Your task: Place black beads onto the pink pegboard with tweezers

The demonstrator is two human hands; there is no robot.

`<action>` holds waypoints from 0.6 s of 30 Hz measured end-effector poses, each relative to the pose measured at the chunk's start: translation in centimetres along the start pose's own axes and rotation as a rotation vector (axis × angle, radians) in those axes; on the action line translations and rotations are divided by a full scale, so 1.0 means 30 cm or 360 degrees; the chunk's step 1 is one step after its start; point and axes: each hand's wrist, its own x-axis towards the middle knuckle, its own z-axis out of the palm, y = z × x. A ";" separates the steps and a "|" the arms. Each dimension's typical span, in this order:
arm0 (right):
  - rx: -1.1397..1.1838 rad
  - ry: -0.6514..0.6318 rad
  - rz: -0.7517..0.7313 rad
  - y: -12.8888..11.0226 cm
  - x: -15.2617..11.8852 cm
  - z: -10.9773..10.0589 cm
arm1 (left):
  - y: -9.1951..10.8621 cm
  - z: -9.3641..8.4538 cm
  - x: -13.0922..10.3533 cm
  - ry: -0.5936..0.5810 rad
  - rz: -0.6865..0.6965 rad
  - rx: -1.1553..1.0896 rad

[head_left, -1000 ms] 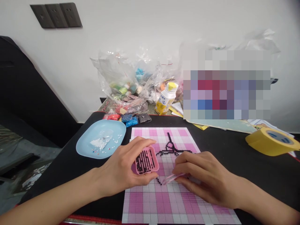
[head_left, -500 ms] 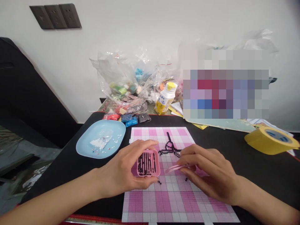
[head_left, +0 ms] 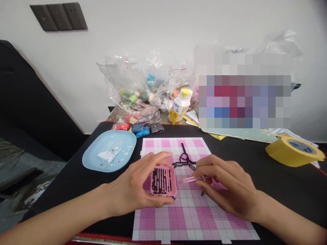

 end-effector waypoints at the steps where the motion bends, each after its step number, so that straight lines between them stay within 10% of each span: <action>1: -0.0003 -0.0002 0.0004 -0.001 -0.001 0.001 | 0.000 0.001 -0.001 0.0001 0.0002 -0.0007; 18: -0.0046 -0.0067 -0.0011 0.006 0.001 0.029 | 0.007 0.007 -0.001 -0.0039 0.0013 -0.0022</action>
